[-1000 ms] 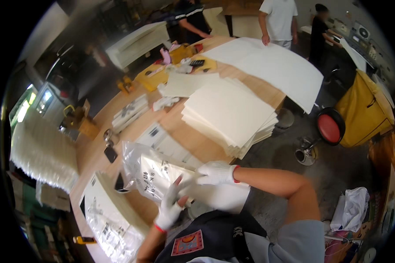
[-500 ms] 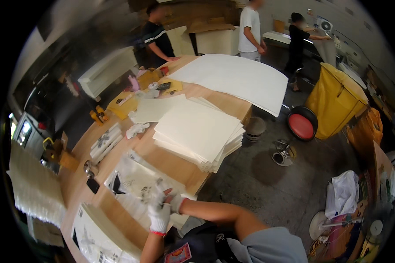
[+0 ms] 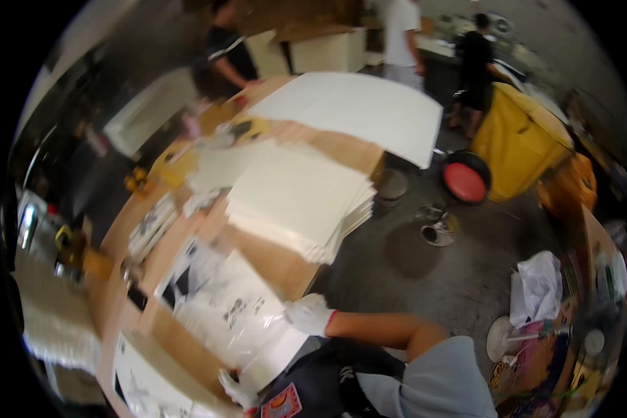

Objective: The person packs stacks of white paper into clear plastic bags on a wooden table. They repeatedly pick up a stack of paper, place it into a bag, and seal the bag before moving it to a pile of finished packages. The process is repetitive and involves handling multiple stacks of paper throughout the clip.

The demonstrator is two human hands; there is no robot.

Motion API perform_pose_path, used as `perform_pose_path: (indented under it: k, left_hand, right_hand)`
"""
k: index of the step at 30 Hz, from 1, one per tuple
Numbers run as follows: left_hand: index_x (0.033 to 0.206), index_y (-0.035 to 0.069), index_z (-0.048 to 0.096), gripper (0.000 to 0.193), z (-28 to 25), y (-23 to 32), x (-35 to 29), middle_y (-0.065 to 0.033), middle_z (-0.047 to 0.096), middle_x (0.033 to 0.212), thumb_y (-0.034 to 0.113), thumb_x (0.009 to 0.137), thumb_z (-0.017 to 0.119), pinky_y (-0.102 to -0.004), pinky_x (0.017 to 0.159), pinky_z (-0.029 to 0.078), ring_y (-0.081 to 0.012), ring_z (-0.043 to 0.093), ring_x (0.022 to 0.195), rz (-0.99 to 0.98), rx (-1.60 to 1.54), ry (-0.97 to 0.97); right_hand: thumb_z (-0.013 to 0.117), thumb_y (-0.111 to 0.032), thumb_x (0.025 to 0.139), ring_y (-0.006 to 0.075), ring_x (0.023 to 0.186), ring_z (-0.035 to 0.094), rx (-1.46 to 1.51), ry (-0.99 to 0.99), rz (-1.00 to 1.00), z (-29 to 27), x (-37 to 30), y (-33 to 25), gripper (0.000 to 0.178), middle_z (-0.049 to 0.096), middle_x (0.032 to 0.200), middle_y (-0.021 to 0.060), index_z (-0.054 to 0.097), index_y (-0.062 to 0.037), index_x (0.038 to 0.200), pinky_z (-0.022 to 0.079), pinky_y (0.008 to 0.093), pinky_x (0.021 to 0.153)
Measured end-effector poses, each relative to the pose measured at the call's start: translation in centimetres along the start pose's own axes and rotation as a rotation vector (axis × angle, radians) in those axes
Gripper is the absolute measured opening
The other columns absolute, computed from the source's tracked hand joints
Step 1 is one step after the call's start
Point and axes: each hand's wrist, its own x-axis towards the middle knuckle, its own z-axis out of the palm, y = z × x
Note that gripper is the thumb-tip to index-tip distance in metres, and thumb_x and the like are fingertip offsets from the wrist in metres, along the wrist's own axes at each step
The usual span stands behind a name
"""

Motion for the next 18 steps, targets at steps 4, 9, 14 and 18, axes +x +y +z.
perform_pose_path:
  k: [4, 9, 14, 18]
  left_hand:
    - [0.076, 0.004, 0.049, 0.009, -4.3, 5.1, -2.6, -0.0001, 0.049, 0.072, -0.001, 0.08, 0.055, -0.0233, 0.059, 0.038, -0.0089, 0.044, 0.065, -0.217, -0.305, -0.061]
    - [0.075, 0.006, 0.051, 0.011, -8.8, 5.7, -8.4, -0.0005, 0.051, 0.066, 0.005, 0.078, 0.062, -0.0244, 0.053, 0.038, -0.0075, 0.045, 0.058, -0.361, -0.27, -0.552]
    - [0.071, 0.005, 0.045, 0.02, -4.3, 6.0, -4.4, -0.0065, 0.045, 0.061, 0.001, 0.069, 0.064, -0.0298, 0.053, 0.04, -0.0166, 0.043, 0.055, -0.193, -0.326, -0.219]
    - [0.079, 0.007, 0.049, 0.014, -5.3, 2.7, -6.8, -0.0063, 0.05, 0.065, 0.007, 0.075, 0.062, -0.0292, 0.061, 0.045, -0.0153, 0.05, 0.062, -0.281, -0.019, -0.501]
  right_hand:
    - [0.054, -0.022, 0.076, 0.025, 0.042, 0.057, 0.024, -0.289, -0.146, -2.7, -3.9, -0.2, 0.018, 0.057, 0.051, 0.0091, 0.056, -0.0058, 0.069, 0.04, 0.0416, 0.035]
    - [0.055, -0.024, 0.074, 0.0222, 0.048, 0.06, -0.018, -0.476, -0.16, -4.9, -9.7, -1.1, 0.017, 0.06, 0.059, 0.0108, 0.057, -0.0077, 0.069, 0.044, 0.0389, 0.039]
    - [0.053, -0.018, 0.073, 0.0195, 0.043, 0.054, -0.212, 0.002, -0.57, -4.5, -4.4, -0.9, 0.008, 0.052, 0.054, 0.0042, 0.051, -0.0124, 0.068, 0.039, 0.0399, 0.037]
    - [0.051, -0.027, 0.08, 0.0274, 0.04, 0.053, -0.242, -0.189, -0.323, -2.3, -7.3, 3.1, 0.024, 0.049, 0.045, 0.0095, 0.05, -0.0121, 0.062, 0.04, 0.045, 0.039]
